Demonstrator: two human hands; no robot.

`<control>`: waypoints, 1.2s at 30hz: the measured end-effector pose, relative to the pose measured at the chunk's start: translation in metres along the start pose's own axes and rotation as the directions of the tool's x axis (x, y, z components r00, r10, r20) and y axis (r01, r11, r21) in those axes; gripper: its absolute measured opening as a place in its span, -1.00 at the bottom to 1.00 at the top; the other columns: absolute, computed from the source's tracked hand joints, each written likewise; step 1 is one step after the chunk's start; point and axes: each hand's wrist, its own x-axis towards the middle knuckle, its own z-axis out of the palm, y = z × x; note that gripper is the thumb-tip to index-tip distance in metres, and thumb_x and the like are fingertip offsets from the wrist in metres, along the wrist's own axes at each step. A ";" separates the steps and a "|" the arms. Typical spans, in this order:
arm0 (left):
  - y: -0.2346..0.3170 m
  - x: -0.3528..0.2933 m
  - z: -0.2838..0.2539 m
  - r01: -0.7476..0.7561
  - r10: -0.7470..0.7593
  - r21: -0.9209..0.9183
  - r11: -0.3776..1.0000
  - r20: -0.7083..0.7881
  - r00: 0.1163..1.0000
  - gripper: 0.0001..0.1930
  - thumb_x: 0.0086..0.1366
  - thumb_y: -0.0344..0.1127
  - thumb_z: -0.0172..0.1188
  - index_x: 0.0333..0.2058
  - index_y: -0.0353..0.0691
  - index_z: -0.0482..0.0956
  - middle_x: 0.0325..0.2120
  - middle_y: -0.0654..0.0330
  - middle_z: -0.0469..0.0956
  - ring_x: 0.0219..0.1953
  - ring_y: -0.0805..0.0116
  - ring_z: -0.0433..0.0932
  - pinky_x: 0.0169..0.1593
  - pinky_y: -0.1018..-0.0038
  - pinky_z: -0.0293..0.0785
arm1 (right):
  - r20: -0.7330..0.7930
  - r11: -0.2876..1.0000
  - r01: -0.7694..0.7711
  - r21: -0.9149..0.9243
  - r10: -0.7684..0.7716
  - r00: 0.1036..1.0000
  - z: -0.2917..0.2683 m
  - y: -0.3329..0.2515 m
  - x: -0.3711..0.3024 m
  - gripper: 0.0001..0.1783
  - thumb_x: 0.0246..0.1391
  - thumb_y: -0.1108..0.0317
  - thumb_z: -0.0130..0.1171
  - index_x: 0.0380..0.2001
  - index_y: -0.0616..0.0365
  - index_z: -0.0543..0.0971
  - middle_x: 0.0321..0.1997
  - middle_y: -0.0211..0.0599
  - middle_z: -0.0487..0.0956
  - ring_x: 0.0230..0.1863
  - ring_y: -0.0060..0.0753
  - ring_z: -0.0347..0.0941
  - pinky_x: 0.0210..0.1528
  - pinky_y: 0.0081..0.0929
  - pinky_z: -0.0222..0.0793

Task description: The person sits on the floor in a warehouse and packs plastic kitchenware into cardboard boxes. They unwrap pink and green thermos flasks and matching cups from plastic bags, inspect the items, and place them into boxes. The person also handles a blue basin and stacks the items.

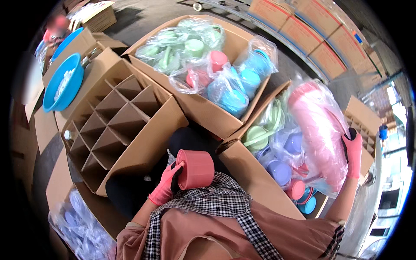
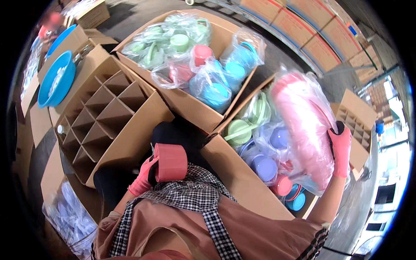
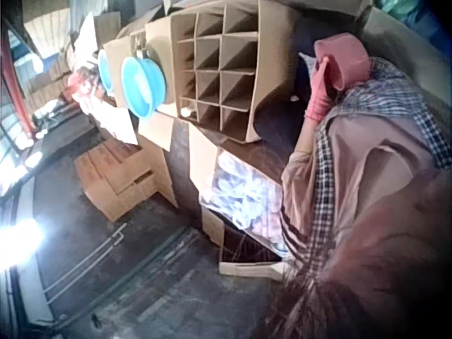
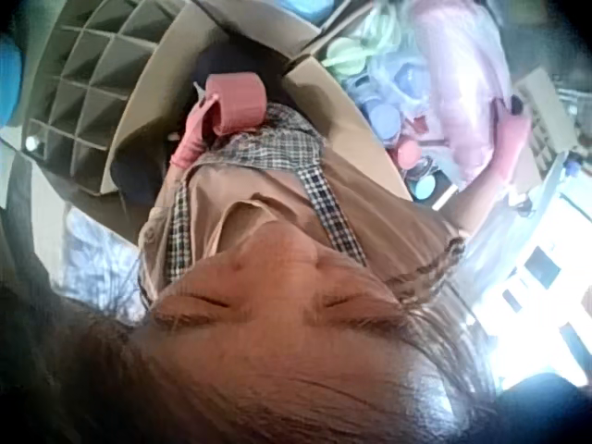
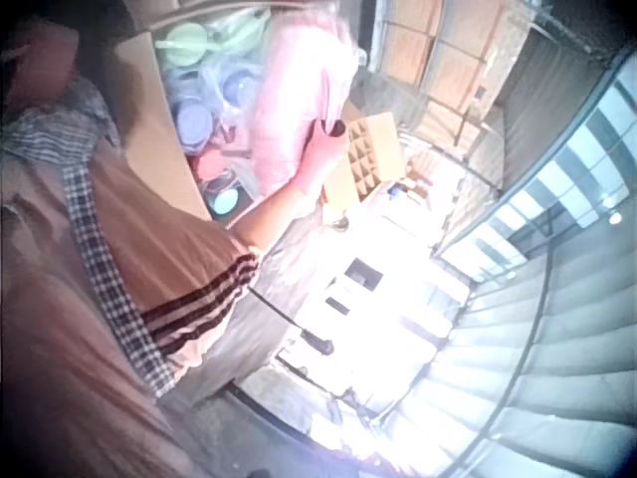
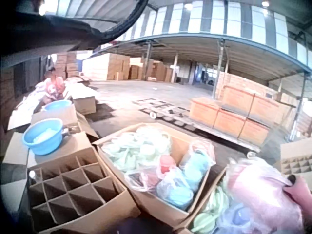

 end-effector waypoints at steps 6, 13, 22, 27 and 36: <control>0.004 -0.001 -0.069 -0.436 0.415 0.363 0.824 0.137 0.899 -0.70 0.19 -0.28 0.03 -0.13 -0.26 0.39 -0.22 0.22 0.44 -0.19 0.40 0.43 -0.15 0.53 0.37 | 0.342 0.771 0.141 0.621 -0.429 0.836 0.005 -0.171 -0.030 -0.54 -0.23 0.47 0.22 -0.18 0.39 0.38 -0.25 -0.31 0.45 -0.22 -0.58 0.34 -0.16 -0.63 0.25; 0.056 -0.101 -0.091 -0.664 0.698 -0.350 0.661 -0.038 0.715 -0.63 0.26 -0.33 -0.13 0.04 -0.27 0.23 -0.08 0.19 0.34 -0.05 0.42 0.34 0.04 0.53 0.26 | 0.421 0.357 -0.226 0.907 -0.726 0.544 0.064 -0.363 -0.147 -0.61 -0.20 0.44 0.23 -0.23 0.34 0.44 -0.36 -0.44 0.47 -0.39 -0.68 0.34 -0.34 -0.72 0.28; 0.000 -0.145 -0.156 -0.919 0.828 -0.053 0.391 -0.414 0.377 -0.60 0.20 -0.30 -0.02 0.01 -0.23 0.25 -0.10 0.16 0.34 -0.05 0.37 0.33 0.00 0.45 0.31 | 0.523 0.502 -0.160 0.850 -0.841 0.138 0.121 -0.418 -0.261 -0.67 -0.11 0.38 0.14 -0.24 0.33 0.41 -0.40 -0.43 0.45 -0.39 -0.68 0.28 -0.33 -0.70 0.25; -0.025 -0.114 -0.142 -0.748 0.684 0.013 0.664 -0.415 0.600 -0.61 0.19 -0.31 -0.01 0.00 -0.24 0.26 -0.12 0.17 0.35 -0.07 0.38 0.33 -0.02 0.47 0.31 | 0.563 0.541 -0.155 0.827 -0.799 0.212 0.145 -0.396 -0.262 -0.68 -0.07 0.37 0.09 -0.22 0.31 0.43 -0.35 -0.43 0.46 -0.35 -0.63 0.31 -0.28 -0.66 0.26; -0.030 -0.118 -0.145 -0.631 0.580 0.079 0.772 -0.494 0.648 -0.62 0.17 -0.33 0.01 -0.02 -0.24 0.27 -0.16 0.19 0.35 -0.11 0.40 0.34 -0.05 0.49 0.31 | 0.539 0.472 -0.381 0.795 -0.838 0.086 0.177 -0.407 -0.271 -0.73 -0.12 0.43 0.17 -0.30 0.31 0.44 -0.43 -0.48 0.44 -0.48 -0.70 0.27 -0.44 -0.73 0.23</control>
